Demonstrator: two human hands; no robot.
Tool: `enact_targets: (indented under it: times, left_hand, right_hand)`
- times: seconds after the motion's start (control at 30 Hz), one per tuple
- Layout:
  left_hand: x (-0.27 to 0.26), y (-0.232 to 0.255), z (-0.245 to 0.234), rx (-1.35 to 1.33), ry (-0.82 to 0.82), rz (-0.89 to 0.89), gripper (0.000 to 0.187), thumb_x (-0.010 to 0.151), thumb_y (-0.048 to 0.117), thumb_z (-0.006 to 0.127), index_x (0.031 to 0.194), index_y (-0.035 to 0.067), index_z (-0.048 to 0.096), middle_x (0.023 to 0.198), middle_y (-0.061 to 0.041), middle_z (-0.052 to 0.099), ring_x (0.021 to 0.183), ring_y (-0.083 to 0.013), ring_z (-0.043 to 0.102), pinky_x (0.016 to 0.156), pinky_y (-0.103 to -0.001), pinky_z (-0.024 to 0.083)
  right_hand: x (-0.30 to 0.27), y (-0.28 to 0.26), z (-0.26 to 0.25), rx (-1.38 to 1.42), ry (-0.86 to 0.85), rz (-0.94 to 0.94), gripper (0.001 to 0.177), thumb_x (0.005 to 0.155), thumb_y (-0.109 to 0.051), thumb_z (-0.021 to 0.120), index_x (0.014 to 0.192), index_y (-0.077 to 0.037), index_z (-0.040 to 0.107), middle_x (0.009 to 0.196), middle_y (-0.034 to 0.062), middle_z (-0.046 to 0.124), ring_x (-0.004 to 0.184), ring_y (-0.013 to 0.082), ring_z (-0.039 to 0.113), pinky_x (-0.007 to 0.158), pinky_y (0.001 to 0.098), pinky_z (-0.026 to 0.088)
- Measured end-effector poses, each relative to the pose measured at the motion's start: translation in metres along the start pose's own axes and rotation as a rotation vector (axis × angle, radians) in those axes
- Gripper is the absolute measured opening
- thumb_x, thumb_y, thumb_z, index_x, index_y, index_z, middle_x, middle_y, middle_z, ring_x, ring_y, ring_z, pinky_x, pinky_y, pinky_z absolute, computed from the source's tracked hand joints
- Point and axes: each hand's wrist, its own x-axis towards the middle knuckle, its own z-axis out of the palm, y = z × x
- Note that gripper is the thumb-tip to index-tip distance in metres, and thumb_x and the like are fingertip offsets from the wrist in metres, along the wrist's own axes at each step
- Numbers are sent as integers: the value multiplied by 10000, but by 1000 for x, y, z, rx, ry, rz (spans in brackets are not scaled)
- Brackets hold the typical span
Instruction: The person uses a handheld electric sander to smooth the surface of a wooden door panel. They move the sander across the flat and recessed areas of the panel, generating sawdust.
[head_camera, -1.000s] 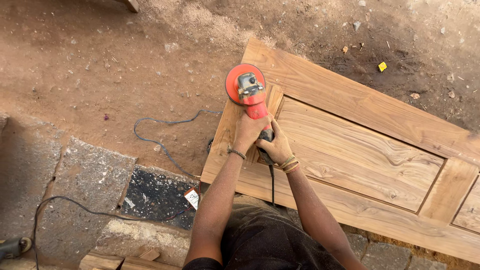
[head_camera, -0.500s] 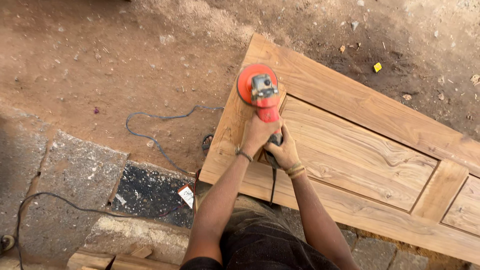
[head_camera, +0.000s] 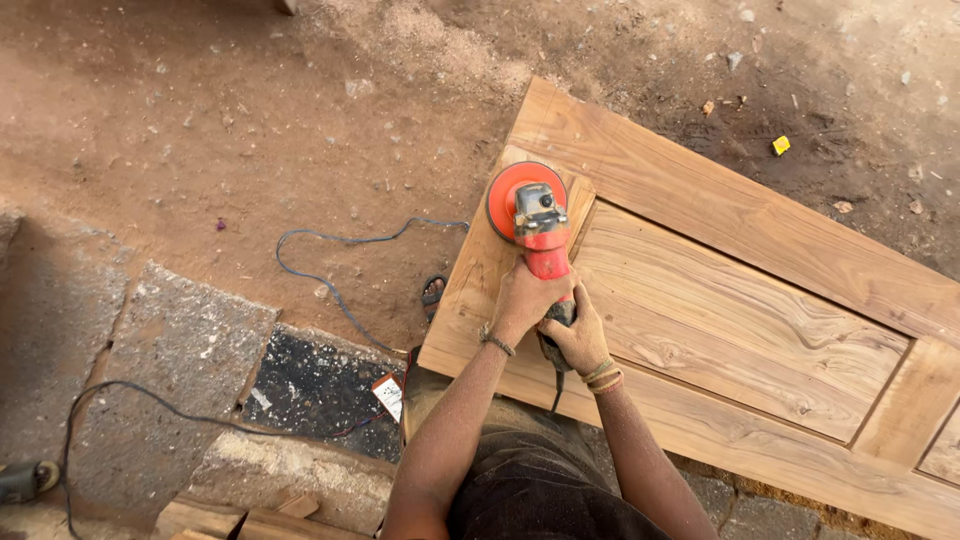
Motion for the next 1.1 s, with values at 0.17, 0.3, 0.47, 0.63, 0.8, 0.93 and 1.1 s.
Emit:
enact_targets:
  times: [0.17, 0.3, 0.47, 0.63, 0.8, 0.93, 1.1]
  left_hand:
    - [47, 2, -3, -14, 10, 25, 704, 663, 490, 821, 1094, -39, 647, 976, -224, 763, 965, -326, 767, 810, -411, 612]
    - [35, -8, 3, 67, 20, -1, 689, 681, 506, 816, 1089, -29, 668, 982, -239, 751, 990, -350, 747, 812, -435, 604]
    - [-9, -23, 16, 33, 9, -12, 738, 646, 498, 840, 1100, -41, 623, 977, -238, 746, 962, -357, 747, 818, -443, 598]
    - [11, -12, 18, 0, 36, 29, 745, 653, 496, 832, 1127, -31, 603, 956, -245, 745, 958, -362, 747, 805, -449, 599]
    - [49, 3, 1, 59, 89, 45, 667, 687, 491, 832, 1089, -16, 670, 994, -231, 750, 984, -357, 746, 815, -430, 595]
    - [45, 5, 0, 24, 104, 65, 656, 690, 468, 832, 1100, -16, 663, 1032, -223, 752, 1011, -330, 746, 835, -411, 590]
    - [33, 6, 4, -100, 63, 20, 647, 681, 464, 815, 1115, 6, 671, 1039, -182, 774, 996, -288, 771, 850, -396, 592]
  right_hand:
    - [38, 4, -5, -49, 14, -170, 728, 746, -257, 782, 1382, -1, 539, 1149, 181, 729, 1036, 255, 696, 911, 397, 565]
    - [28, 7, -4, -35, 6, -104, 852, 707, -309, 792, 1438, -24, 462, 1151, 158, 715, 1038, 245, 696, 903, 379, 557]
    - [-16, 24, -7, -65, 7, -54, 871, 684, -346, 823, 1428, -40, 487, 1191, 149, 708, 1094, 226, 682, 935, 381, 534]
    - [2, 19, -10, 6, 26, -81, 852, 685, -299, 795, 1440, -41, 496, 1245, 156, 697, 1140, 238, 659, 981, 383, 524]
    - [49, -2, -12, -83, 14, -238, 929, 718, -284, 794, 1538, -60, 421, 1318, 206, 666, 1220, 312, 652, 1009, 411, 510]
    - [40, -15, -13, -86, -11, -126, 958, 688, -324, 785, 1546, -116, 413, 1227, 197, 717, 1125, 305, 708, 955, 400, 545]
    - [33, -19, -22, -113, -35, -88, 969, 656, -342, 800, 1530, -131, 438, 1196, 197, 726, 1082, 299, 721, 929, 402, 558]
